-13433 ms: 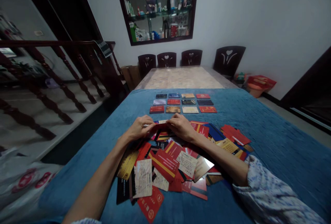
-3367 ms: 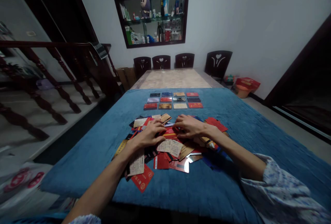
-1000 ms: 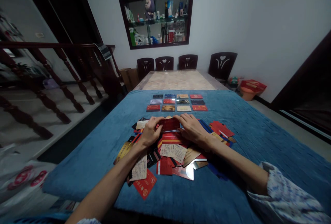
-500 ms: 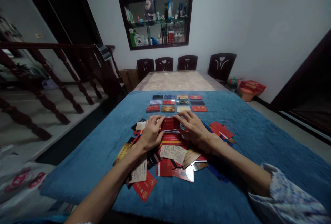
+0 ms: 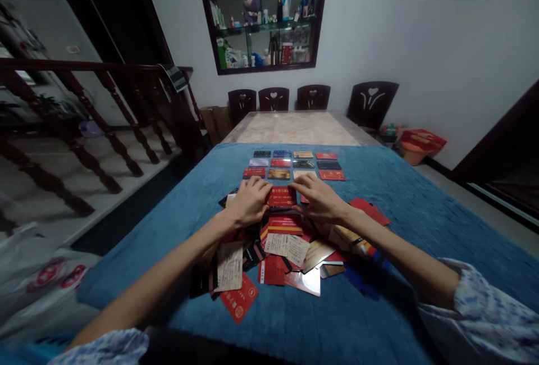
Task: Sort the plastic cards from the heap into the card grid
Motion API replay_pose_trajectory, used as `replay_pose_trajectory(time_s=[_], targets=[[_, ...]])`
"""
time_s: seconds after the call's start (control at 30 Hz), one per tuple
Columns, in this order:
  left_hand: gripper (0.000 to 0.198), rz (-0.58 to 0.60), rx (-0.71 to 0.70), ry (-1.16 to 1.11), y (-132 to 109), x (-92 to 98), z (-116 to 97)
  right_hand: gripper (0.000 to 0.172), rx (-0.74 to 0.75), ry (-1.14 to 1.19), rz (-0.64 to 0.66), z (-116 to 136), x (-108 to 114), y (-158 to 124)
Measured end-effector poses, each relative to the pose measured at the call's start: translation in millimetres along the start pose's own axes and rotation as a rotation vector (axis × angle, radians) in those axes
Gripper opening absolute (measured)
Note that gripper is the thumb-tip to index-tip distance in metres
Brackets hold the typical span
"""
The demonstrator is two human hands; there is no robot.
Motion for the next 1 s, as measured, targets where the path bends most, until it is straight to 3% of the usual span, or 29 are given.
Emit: replay_pose_trajectory(time_s=[0.33, 0.7, 1.0], targets=[[0.045, 0.033, -0.042, -0.103, 27.6, -6.2, 23.3, 0.041, -0.027, 0.084, 0.117, -22.6, 1.4, 24.7], [0.039, 0.127, -0.029, -0.042, 67.4, -17.9, 46.4, 0.026, -0.114, 0.061, 0.194, -60.5, -3.8, 53.5], [0.040, 0.151, 0.008, -0.033, 103.9, -27.3, 63.7, 0.030, -0.220, -0.042, 0.218, -94.3, -7.6, 73.3]])
Point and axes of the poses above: each hand's wrist, its own y-axis towards the middle knuckle, its own x-axis out of the back of the hand, z = x × y, the point moved 7 cm from there along y, towards the middle knuckle, and after that the axes turned 11 degrees about y, right-handed, at the moved point
